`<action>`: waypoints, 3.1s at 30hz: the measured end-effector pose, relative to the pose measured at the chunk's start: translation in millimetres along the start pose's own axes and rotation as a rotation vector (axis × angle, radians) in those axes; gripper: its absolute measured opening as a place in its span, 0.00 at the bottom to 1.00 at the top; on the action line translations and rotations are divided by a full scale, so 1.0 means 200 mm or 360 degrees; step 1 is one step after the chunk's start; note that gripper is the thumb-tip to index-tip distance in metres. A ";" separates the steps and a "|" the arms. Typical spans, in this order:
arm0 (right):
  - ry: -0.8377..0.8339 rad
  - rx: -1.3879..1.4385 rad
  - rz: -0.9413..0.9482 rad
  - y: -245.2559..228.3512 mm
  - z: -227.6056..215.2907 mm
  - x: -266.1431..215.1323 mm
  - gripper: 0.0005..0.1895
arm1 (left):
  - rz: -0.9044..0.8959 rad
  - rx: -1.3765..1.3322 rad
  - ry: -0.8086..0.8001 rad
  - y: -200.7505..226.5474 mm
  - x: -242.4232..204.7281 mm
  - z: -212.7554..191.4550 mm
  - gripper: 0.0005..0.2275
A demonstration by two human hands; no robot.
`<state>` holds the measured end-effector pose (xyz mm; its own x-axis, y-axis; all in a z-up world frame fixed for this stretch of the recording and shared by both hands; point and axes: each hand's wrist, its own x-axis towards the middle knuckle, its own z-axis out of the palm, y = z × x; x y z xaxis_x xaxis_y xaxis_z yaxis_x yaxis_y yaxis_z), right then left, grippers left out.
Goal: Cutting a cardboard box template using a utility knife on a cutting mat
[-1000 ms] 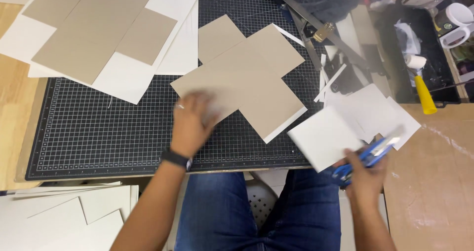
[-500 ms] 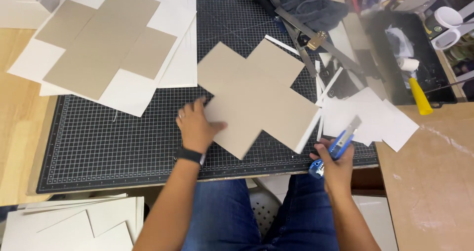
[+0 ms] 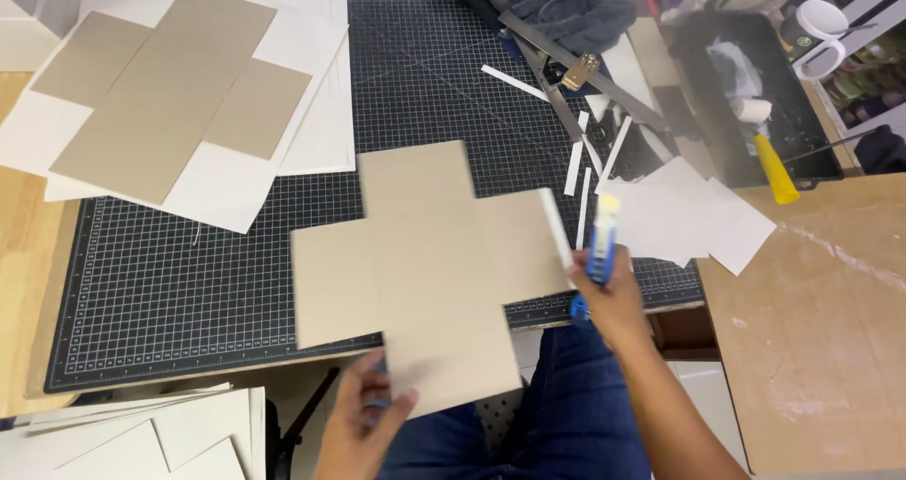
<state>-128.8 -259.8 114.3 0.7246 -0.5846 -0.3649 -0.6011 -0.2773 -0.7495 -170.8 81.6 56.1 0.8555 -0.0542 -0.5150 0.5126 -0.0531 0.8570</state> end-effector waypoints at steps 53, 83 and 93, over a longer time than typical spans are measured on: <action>-0.0480 -0.1002 -0.0755 -0.26 0.17 0.26 0.24 | 0.1516 0.1814 0.0427 0.22 0.96 1.00 0.20; -0.0658 -0.0974 -0.0592 -0.07 -0.03 -0.15 0.26 | 0.1352 0.1958 0.0301 0.25 0.95 1.00 0.21; -0.0617 -0.1037 -0.0619 0.24 -0.04 -0.16 0.32 | 0.1631 0.1857 0.0534 0.20 0.99 1.00 0.21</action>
<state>-183.1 -259.8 94.5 0.9125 -0.0877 -0.3996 -0.2734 -0.8573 -0.4362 3.6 -131.2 -14.3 0.8458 -0.3419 0.4095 -0.4671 -0.8454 0.2590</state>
